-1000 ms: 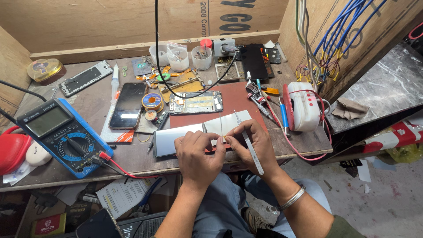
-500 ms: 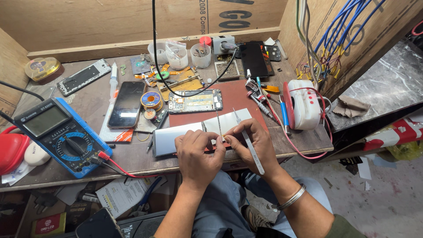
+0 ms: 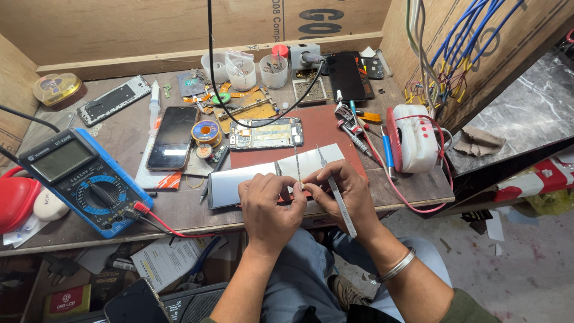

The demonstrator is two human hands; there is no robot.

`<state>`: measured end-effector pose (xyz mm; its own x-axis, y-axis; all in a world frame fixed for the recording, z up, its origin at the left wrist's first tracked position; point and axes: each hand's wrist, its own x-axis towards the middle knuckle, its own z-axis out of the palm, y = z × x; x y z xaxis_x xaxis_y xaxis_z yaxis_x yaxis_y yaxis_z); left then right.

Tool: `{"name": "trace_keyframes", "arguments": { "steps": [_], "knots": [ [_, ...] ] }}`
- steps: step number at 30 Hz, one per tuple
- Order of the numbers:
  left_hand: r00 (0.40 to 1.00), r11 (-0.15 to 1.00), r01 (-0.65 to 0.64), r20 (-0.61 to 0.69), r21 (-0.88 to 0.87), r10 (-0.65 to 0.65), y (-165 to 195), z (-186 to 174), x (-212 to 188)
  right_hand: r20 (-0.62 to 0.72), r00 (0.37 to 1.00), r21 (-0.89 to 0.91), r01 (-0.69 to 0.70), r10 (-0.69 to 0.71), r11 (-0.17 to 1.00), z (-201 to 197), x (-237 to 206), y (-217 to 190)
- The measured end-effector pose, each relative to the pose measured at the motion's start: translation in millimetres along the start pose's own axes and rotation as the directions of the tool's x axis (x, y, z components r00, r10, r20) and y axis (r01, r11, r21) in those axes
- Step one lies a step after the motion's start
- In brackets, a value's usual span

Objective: The person works on a disassembled foldable smartphone display at a repair bench, holding the flexible screen panel with one hand and using tweezers with the other to peel and trim a thin sheet along the panel's edge. They continue working around the edge, then pick up the phone at the end.

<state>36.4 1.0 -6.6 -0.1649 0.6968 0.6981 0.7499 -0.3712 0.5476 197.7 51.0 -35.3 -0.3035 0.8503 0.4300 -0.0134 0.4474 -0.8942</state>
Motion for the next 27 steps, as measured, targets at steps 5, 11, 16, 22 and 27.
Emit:
{"name": "trace_keyframes", "arguments": {
  "steps": [5, 11, 16, 22, 27],
  "knots": [
    [1.0, 1.0, -0.005, 0.001, -0.011, 0.005, 0, 0, 0, 0.013, 1.0, 0.003, 0.002, -0.002, 1.0, 0, 0, 0],
    [1.0, 1.0, -0.01, -0.006, -0.008, 0.01, 0, 0, 0, 0.011, 1.0, -0.005, -0.002, 0.002, 1.0, 1, -1, 1],
    [1.0, 1.0, -0.012, -0.004, -0.004, 0.012, 0, 0, 0, 0.002, 1.0, -0.042, 0.0, 0.0, 0.999, 1, 0, 0],
    [1.0, 1.0, -0.011, -0.01, -0.006, 0.011, 0, 0, 0, -0.011, 1.0, -0.043, 0.013, -0.013, 0.999, 1, 0, -5],
    [1.0, 1.0, -0.017, -0.007, -0.007, 0.017, 0, -1, -1, -0.037, 0.999, -0.047, -0.009, 0.008, 0.999, 1, 1, -10]
  ]
}}
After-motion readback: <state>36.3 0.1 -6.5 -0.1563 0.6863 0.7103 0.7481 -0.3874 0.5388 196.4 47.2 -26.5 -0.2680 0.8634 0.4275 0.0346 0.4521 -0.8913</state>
